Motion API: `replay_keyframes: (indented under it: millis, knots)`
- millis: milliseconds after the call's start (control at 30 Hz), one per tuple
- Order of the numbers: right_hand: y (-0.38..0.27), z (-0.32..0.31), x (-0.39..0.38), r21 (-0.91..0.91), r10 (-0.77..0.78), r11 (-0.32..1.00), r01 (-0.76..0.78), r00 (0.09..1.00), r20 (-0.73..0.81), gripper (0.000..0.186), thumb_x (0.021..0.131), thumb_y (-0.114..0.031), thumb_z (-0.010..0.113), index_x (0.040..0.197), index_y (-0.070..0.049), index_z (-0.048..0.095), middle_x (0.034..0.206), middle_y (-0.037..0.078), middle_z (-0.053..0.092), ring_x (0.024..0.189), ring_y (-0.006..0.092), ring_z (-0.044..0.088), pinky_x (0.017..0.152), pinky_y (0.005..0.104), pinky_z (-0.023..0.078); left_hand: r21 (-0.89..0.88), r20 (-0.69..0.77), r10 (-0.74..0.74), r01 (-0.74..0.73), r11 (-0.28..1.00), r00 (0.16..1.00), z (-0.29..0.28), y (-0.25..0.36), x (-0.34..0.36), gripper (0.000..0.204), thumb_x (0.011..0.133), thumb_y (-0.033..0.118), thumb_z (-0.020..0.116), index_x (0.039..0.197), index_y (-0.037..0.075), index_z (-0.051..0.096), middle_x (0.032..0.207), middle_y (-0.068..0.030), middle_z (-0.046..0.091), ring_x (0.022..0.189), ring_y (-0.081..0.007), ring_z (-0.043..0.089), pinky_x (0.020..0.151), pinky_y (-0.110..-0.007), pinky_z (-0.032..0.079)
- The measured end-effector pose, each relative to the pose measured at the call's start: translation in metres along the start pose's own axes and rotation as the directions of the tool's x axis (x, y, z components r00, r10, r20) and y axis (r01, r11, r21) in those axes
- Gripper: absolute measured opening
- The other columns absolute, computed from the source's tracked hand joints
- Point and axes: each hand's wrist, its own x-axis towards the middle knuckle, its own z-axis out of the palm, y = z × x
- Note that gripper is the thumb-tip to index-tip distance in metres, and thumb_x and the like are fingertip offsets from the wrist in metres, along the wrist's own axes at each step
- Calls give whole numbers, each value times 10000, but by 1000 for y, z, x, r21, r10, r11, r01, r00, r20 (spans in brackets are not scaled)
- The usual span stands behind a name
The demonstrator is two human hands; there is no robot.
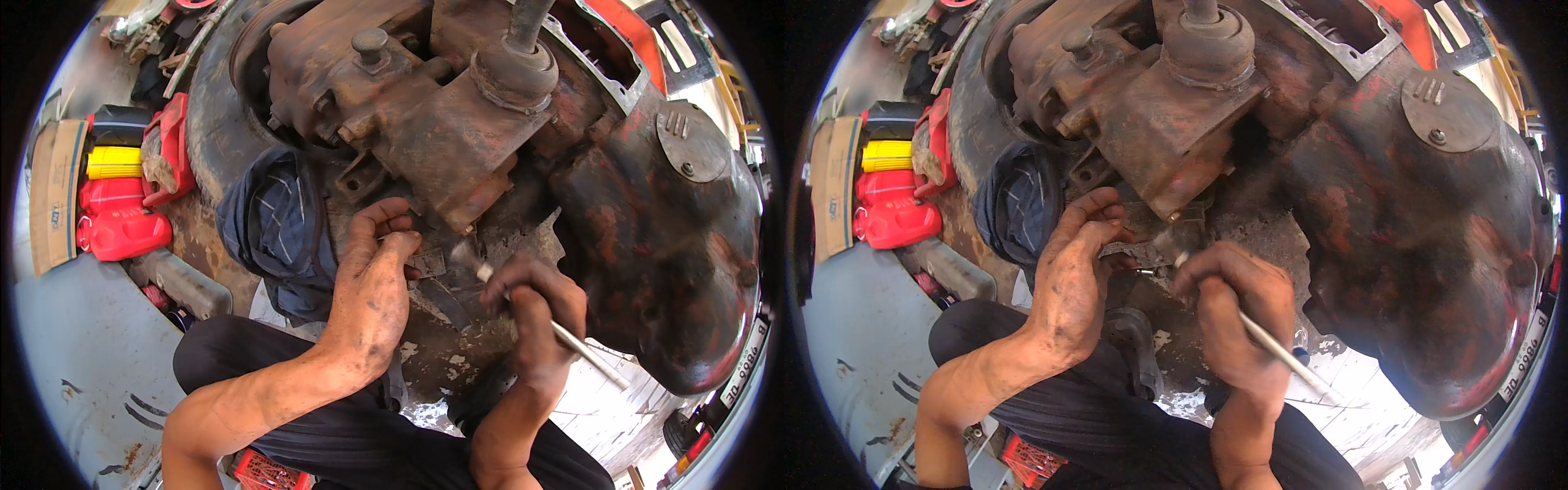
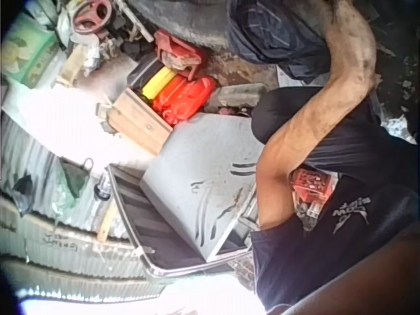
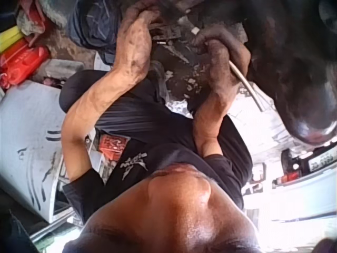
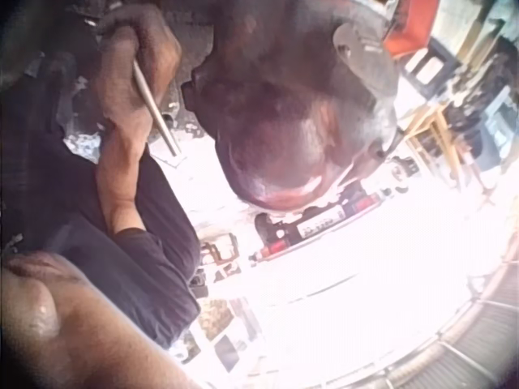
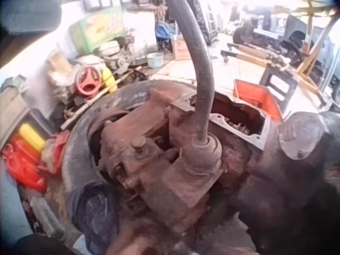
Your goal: The person sits on the floor and uses a wrench to loosen and remove bolts from a small engine. They then use a screwdriver to pry and remove a component from the engine block. Finally, they use a brush to clean the exposed internal parts of the engine.
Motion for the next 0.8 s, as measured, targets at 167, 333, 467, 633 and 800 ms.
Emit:
replay_keyframes:
  millis: [167, 333, 467, 633, 800]
  knots:
    - [8, 15, 0, 18, -31, 999, 36, 971, -236, 176, 789, 6, 459, 771, 35, 631, 670, 80, 608, 555, 129, 553, 525, 287, 418, 1, 10, 69, -69, 998, 998, -1, -4, 2, 525, 907, 235, 584, 1360, -5, 471, 1240, -98, 483, 1054, -186, 514, 882, -350, 434]
    - [2, 13, 0, 0, -19, 1000, 19, 983, -180, 168, 820, 4, 465, 765, 32, 621, 629, 70, 576, 503, 121, 516, 487, 290, 392, 10, -20, 102, -102, 995, 995, 2, 2, 4, 532, 908, 248, 580, 1361, -9, 470, 1233, -94, 487, 1046, -181, 511, 882, -355, 434]
    - [1, 7, -1, 27, -12, 1000, 12, 999, -32, 179, 848, -10, 466, 793, 29, 632, 621, 61, 559, 510, 118, 512, 485, 288, 379, -5, -33, 132, -132, 991, 991, 0, 2, 10, 521, 908, 249, 589, 1357, 9, 479, 1208, -72, 500, 1034, -174, 513, 878, -349, 428]
    - [4, 16, -1, -36, 17, 999, -24, 982, -186, 171, 837, -10, 468, 773, 28, 623, 622, 76, 563, 515, 134, 527, 498, 296, 399, -27, -67, 165, -167, 986, 984, 5, 6, 10, 493, 910, 254, 613, 1339, 42, 500, 1173, -44, 515, 1016, -165, 525, 867, -333, 426]
    - [-3, 9, -4, -17, -42, 999, 39, 978, -205, 157, 842, -16, 477, 792, 20, 622, 652, 104, 580, 556, 189, 576, 549, 327, 449, -55, -82, 198, -203, 978, 977, 2, 5, 11, 441, 923, 239, 623, 1315, 64, 522, 1153, -25, 531, 996, -147, 543, 858, -327, 429]
